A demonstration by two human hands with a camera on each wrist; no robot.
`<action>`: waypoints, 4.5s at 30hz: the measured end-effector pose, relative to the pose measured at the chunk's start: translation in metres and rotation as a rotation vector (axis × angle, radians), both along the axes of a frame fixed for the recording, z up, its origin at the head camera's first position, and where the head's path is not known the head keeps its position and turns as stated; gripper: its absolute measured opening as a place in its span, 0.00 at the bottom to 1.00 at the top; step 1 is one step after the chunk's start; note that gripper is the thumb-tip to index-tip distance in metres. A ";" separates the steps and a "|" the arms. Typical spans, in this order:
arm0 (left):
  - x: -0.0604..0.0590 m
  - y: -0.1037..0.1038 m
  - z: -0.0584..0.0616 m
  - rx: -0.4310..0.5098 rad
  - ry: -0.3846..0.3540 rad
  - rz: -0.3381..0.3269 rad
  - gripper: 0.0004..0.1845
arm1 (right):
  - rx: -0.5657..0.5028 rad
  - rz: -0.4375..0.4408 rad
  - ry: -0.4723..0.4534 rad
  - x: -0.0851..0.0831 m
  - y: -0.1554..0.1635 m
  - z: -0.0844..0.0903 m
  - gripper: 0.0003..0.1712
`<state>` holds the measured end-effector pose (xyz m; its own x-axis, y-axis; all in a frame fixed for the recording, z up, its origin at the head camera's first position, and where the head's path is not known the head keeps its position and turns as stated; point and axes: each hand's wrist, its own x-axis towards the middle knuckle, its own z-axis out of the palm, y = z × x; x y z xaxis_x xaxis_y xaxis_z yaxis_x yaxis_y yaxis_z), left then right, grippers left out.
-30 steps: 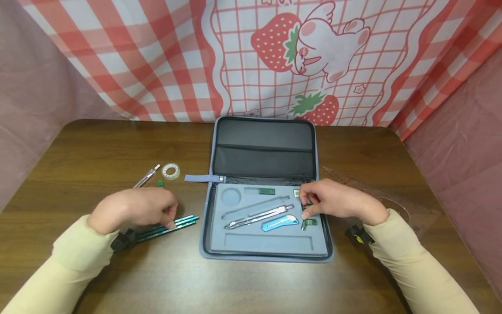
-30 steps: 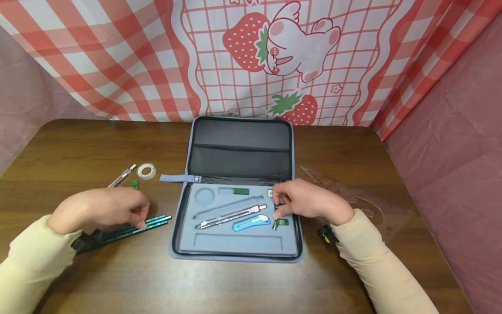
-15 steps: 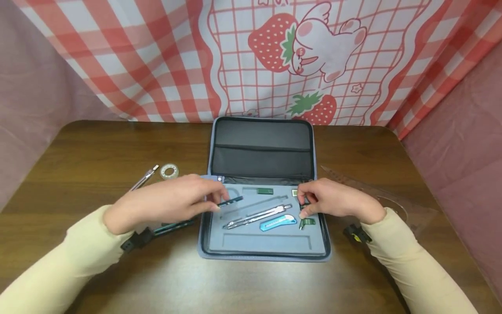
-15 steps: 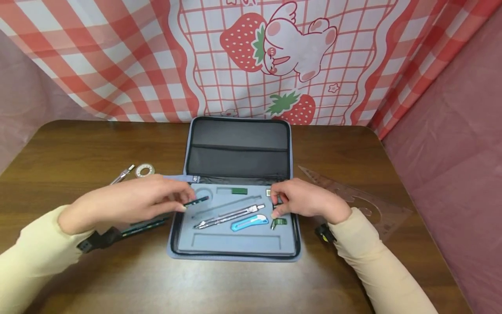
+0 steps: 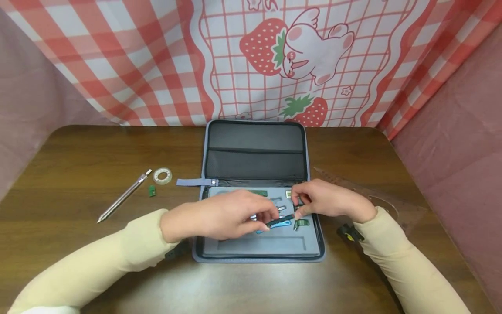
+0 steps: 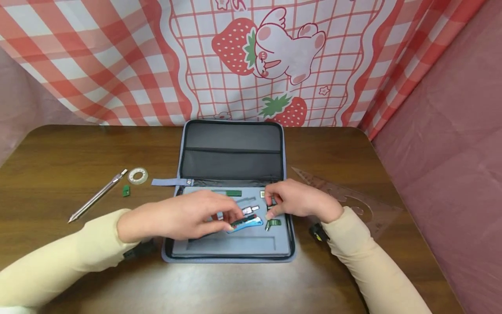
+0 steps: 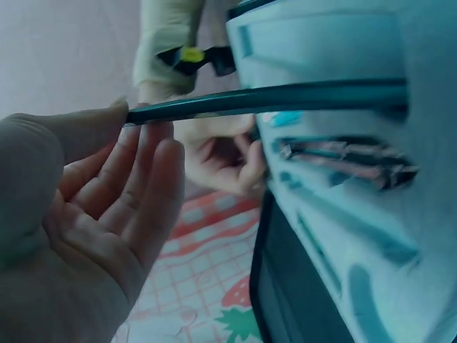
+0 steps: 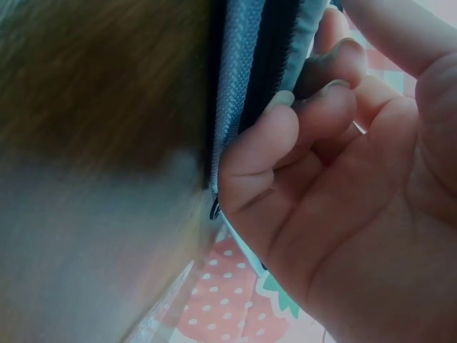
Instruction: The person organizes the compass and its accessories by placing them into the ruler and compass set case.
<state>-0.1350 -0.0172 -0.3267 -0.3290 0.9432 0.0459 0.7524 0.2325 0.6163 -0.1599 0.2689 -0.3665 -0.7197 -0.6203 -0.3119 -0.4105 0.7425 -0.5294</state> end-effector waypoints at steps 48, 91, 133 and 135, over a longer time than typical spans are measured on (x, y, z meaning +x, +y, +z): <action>0.008 -0.135 -0.017 -0.451 0.226 0.537 0.22 | -0.004 -0.024 -0.021 0.002 0.001 0.000 0.17; 0.007 -0.019 -0.007 0.031 0.051 0.175 0.08 | -0.015 -0.023 -0.028 0.001 0.000 0.001 0.16; 0.017 -0.156 -0.040 -0.336 0.198 0.626 0.18 | -0.005 -0.040 -0.031 0.000 0.000 0.003 0.17; 0.020 -0.165 -0.045 -0.330 0.181 0.626 0.18 | -0.004 -0.040 -0.026 0.000 0.000 0.003 0.17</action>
<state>-0.1154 -0.1818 -0.3716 -0.8254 0.5550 -0.1031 0.5013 0.8046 0.3183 -0.1600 0.2693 -0.3635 -0.7355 -0.5929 -0.3279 -0.3670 0.7554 -0.5428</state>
